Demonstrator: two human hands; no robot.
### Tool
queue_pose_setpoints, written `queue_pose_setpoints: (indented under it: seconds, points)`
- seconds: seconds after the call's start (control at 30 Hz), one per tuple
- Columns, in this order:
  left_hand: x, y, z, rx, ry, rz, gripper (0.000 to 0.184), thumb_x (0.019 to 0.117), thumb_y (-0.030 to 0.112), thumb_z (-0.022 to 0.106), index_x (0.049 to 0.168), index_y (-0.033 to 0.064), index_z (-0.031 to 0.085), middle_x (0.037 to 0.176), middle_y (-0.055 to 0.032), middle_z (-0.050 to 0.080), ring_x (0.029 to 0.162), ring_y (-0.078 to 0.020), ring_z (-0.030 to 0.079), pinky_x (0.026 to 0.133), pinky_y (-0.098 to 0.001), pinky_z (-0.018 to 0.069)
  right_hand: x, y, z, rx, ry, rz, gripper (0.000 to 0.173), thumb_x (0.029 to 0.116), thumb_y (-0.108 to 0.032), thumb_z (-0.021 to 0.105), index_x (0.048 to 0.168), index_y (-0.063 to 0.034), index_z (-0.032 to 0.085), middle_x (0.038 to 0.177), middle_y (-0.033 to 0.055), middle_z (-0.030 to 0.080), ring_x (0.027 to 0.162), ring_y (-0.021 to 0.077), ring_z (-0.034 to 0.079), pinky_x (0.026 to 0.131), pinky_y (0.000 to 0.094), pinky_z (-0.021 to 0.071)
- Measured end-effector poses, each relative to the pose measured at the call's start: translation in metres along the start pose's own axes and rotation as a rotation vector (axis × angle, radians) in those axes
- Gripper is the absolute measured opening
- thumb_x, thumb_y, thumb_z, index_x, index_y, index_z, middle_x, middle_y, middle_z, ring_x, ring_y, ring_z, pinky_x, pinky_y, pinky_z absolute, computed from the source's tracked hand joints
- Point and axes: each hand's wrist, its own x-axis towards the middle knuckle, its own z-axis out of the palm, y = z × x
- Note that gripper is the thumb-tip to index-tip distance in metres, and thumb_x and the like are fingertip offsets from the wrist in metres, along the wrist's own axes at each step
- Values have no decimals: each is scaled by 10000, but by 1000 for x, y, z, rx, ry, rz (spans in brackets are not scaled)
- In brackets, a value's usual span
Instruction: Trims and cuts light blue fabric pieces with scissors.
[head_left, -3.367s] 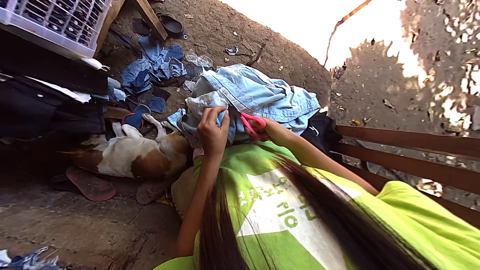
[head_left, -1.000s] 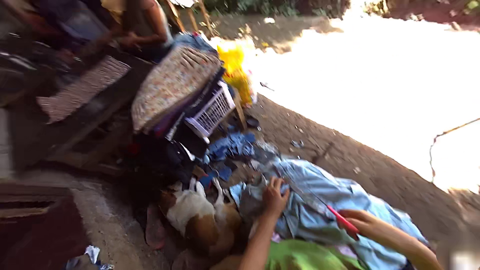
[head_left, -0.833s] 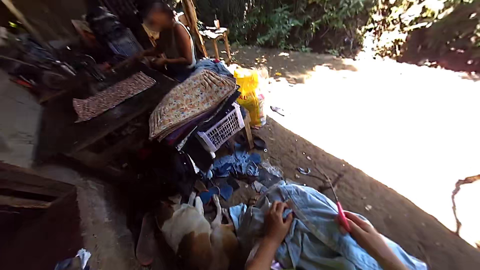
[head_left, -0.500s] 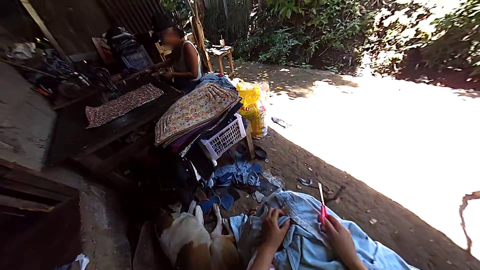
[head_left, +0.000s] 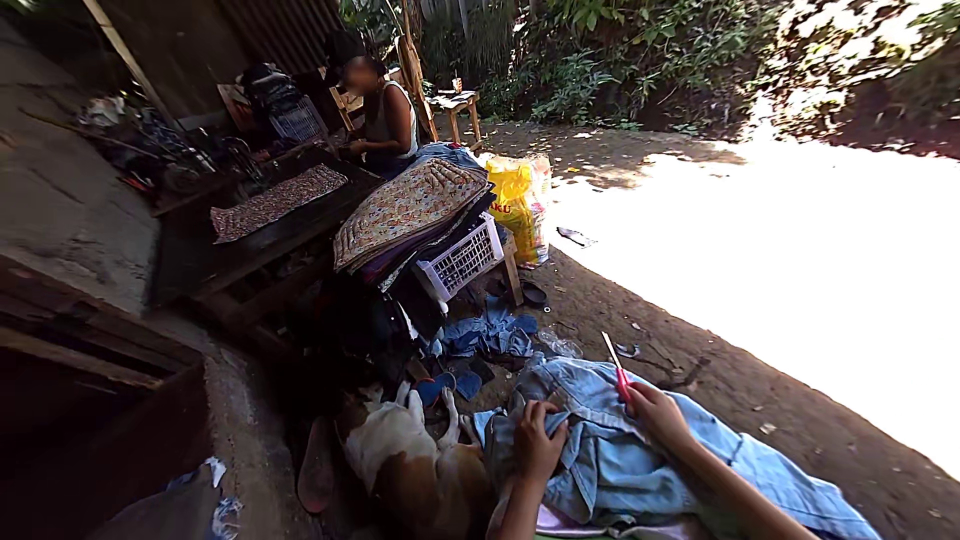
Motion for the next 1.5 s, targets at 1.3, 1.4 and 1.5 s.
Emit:
queue_pose_setpoints:
  seconds: [1.3, 1.4, 1.5]
  points:
    - [88, -9, -129, -39, -761, -23, 102, 942, 32, 695, 959, -69, 701, 863, -173, 676, 813, -249, 622, 793, -462, 492, -121, 27, 12, -510, 148, -610, 830, 822, -683, 594, 1199, 57, 627, 1311, 216, 656, 1312, 479, 531, 1060, 726, 331]
    - [83, -10, -130, -82, -781, -44, 66, 923, 24, 715, 920, -34, 684, 804, -96, 637, 736, -149, 571, 726, -365, 476, -124, 35, 13, -552, 175, -721, 900, 782, -777, 548, 1188, 24, 612, 1329, 188, 654, 1313, 433, 540, 1035, 681, 366]
    - [76, -9, -130, -78, -752, -47, 88, 911, 33, 737, 938, -31, 683, 812, -104, 643, 742, -161, 576, 729, -381, 474, -120, 38, 14, -577, 223, -750, 695, 789, -587, 696, 1124, 18, 631, 1262, 187, 686, 1223, 413, 607, 989, 631, 423]
